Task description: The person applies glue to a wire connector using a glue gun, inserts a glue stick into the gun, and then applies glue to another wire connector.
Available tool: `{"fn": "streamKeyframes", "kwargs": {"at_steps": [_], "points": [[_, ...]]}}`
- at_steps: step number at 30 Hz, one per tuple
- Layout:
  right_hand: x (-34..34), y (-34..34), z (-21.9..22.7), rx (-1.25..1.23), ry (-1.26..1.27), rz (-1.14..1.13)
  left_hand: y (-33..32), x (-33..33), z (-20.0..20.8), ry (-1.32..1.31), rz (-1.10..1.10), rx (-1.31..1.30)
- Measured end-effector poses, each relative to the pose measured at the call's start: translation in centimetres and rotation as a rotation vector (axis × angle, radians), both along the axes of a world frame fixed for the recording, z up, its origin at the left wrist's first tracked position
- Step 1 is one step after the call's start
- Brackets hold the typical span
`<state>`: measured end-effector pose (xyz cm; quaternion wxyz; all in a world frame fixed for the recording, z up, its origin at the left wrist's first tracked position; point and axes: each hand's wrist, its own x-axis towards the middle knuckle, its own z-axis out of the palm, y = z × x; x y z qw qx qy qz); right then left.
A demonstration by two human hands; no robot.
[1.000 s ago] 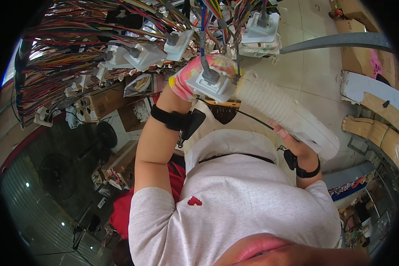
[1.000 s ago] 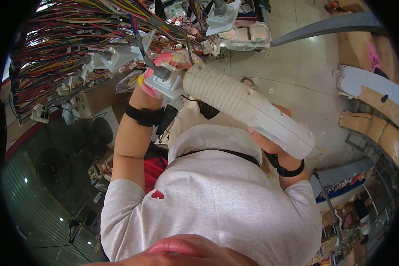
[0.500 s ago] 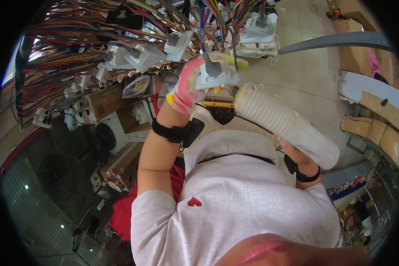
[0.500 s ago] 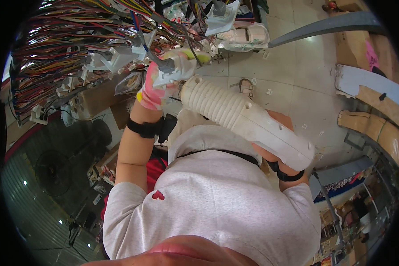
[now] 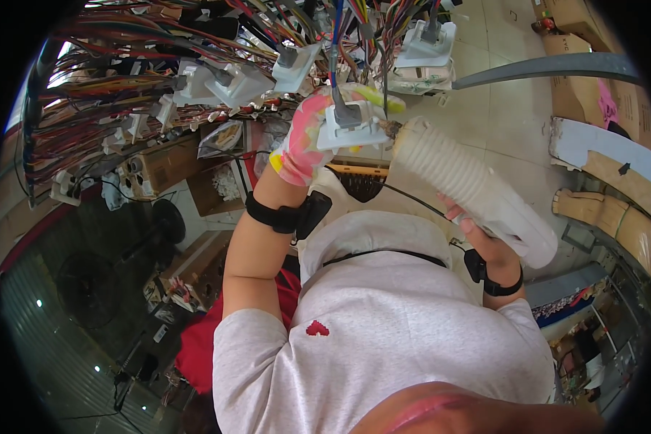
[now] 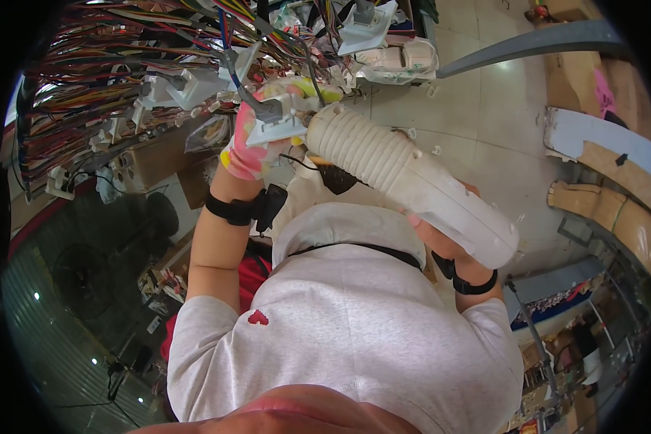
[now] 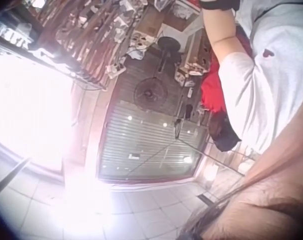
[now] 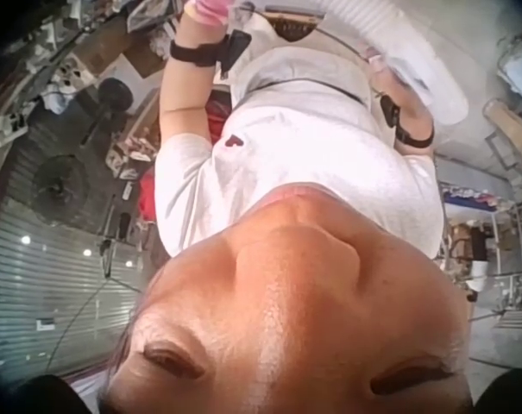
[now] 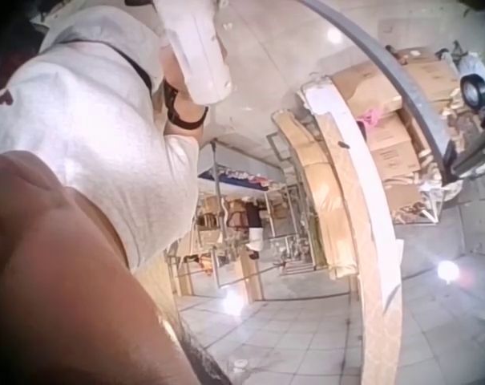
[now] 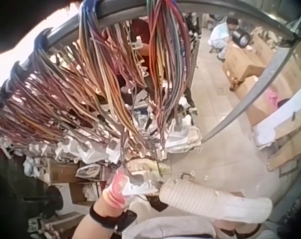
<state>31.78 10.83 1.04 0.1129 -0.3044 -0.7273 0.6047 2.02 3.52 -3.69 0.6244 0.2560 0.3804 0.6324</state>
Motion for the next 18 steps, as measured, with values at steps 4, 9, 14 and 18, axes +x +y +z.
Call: {"fn": "streamKeyframes", "kwargs": {"at_steps": [4,9,14,18], "points": [[-0.7,0.4,0.2,-0.042,0.082,0.039,0.1,-0.3,0.5,-0.056,-0.005,0.037],[0.0,1.0,-0.5,0.075,0.101,0.143,0.9,-0.5,2.5,0.376,-0.091,0.012],[0.0,0.6,0.4,0.100,0.051,0.050,0.1,-0.4,-0.2,-0.165,0.038,0.250],[-1.2,0.7,2.3,0.093,-0.077,-0.068,-0.3,-1.3,-1.3,0.053,0.063,0.197]]}}
